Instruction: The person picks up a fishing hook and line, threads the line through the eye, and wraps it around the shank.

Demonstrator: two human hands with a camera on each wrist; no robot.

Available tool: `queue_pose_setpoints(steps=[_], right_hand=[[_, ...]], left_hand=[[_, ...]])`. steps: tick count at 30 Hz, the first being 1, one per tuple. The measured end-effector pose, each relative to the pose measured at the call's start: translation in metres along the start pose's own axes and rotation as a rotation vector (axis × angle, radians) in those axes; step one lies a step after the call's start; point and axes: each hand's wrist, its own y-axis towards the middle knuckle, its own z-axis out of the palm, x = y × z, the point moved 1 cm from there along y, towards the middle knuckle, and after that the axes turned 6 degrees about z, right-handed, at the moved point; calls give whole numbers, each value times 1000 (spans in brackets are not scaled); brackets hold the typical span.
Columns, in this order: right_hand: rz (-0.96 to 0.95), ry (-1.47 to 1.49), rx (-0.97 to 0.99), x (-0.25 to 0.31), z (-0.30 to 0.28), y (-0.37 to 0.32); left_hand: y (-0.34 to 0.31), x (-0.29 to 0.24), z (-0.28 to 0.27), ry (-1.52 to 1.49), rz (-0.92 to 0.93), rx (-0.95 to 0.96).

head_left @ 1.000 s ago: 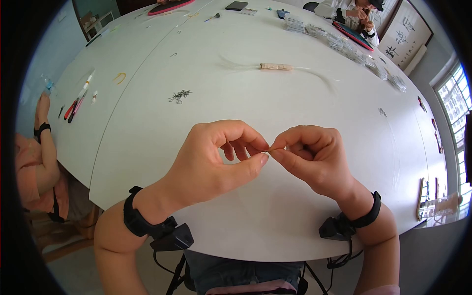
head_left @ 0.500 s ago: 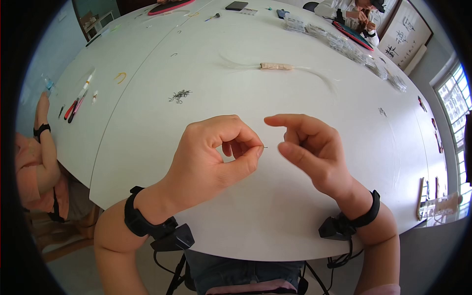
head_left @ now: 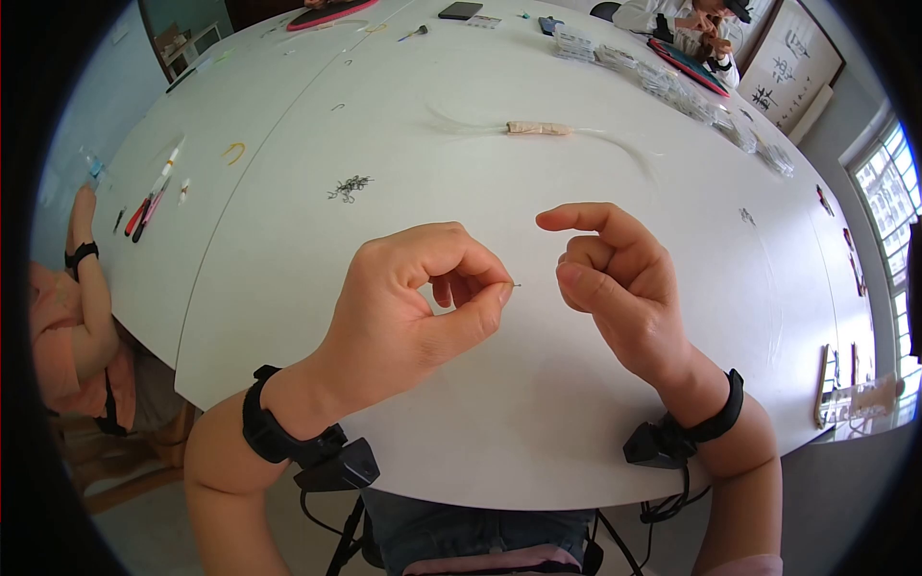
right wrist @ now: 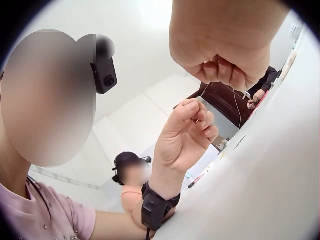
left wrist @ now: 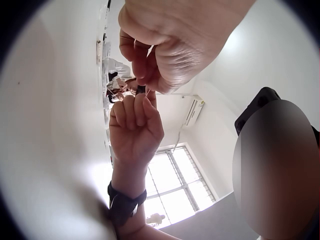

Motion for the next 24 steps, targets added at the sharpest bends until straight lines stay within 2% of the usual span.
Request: queue_pose_setpoints(steps=[9, 12, 15, 17, 20, 24], right_hand=[[-3, -9, -25, 2, -2, 0], [-68, -67, -19, 3, -2, -1], [-120, -173, -41, 2, -2, 0], [-179, -427, -90, 7, -2, -1], [-272, -541, -140, 11, -1, -3], [-186, -367, -86, 11, 11, -5]], left_hand=[[0, -1, 0, 0, -20, -5], [1, -2, 0, -1, -25, -6], [0, -1, 0, 4, -27, -4], [0, -1, 0, 12, -26, -4], [1, -1, 1, 7, -26, -6], [1, 0, 1, 52, 7, -15]])
